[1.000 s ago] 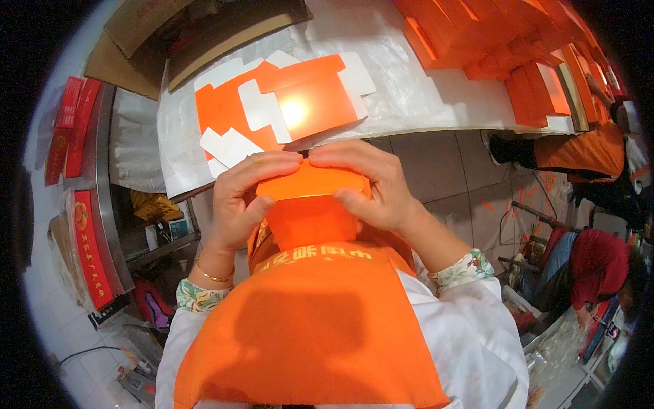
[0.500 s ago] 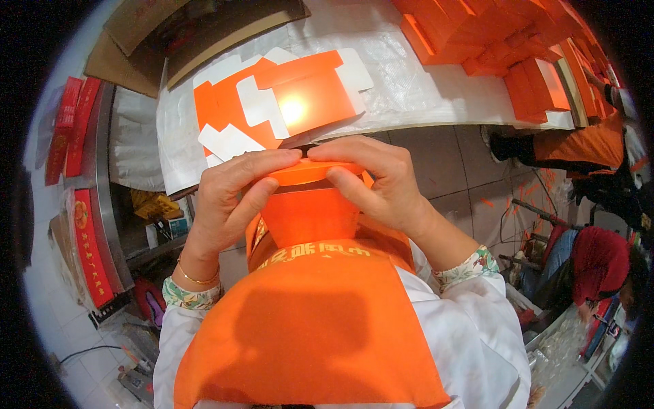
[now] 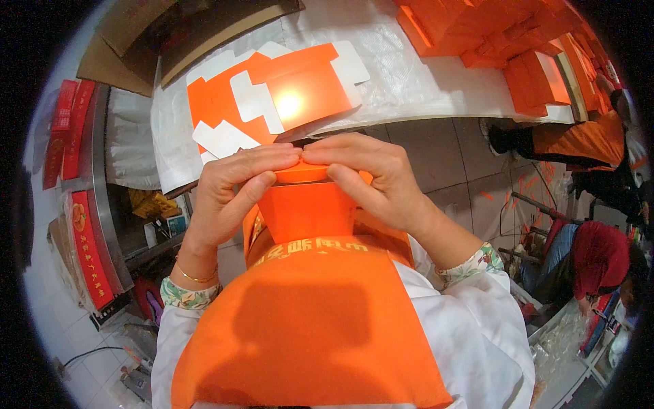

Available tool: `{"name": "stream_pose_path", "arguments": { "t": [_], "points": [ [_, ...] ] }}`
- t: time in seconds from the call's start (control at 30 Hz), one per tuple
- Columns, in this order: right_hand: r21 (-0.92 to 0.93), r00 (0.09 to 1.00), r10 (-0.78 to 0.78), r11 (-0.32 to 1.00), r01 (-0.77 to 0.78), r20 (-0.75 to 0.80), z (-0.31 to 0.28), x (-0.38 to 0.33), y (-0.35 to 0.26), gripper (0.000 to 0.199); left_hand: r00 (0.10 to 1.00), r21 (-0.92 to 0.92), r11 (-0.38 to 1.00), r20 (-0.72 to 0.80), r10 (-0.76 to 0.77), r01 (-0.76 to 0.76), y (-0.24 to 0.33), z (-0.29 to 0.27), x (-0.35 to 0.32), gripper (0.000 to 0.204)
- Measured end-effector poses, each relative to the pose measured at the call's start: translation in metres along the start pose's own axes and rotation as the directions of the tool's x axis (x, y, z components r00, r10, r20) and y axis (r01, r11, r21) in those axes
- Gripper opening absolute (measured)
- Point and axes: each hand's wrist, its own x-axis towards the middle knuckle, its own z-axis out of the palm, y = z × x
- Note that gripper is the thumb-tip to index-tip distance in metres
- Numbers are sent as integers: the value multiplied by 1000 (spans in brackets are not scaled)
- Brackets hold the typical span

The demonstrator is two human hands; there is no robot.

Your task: The person folds flat orange cardboard pieces into small boxes, inserts a packaged snack into each box, and closes the flaps. The finished boxes are stacked on the table.

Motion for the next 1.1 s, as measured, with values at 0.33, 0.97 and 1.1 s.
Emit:
{"name": "stream_pose_path", "arguments": {
  "t": [0.33, 0.97, 1.1],
  "points": [
    [52, 999, -8, 999, 6, 39, -4, -7, 7, 31, 997, -27, 999, 71, -44, 46, 1, -1, -2, 29],
    [102, 999, 1, 995, 3, -39, -2, -8, 9, 36, 964, -413, 911, -253, -89, -24, -10, 30, -23, 51],
    [149, 1000, 21, 989, -21, 0, -4, -10, 14, 34, 949, -425, 903, -304, -79, -61, -18, 33, -28, 40]
  ]
}}
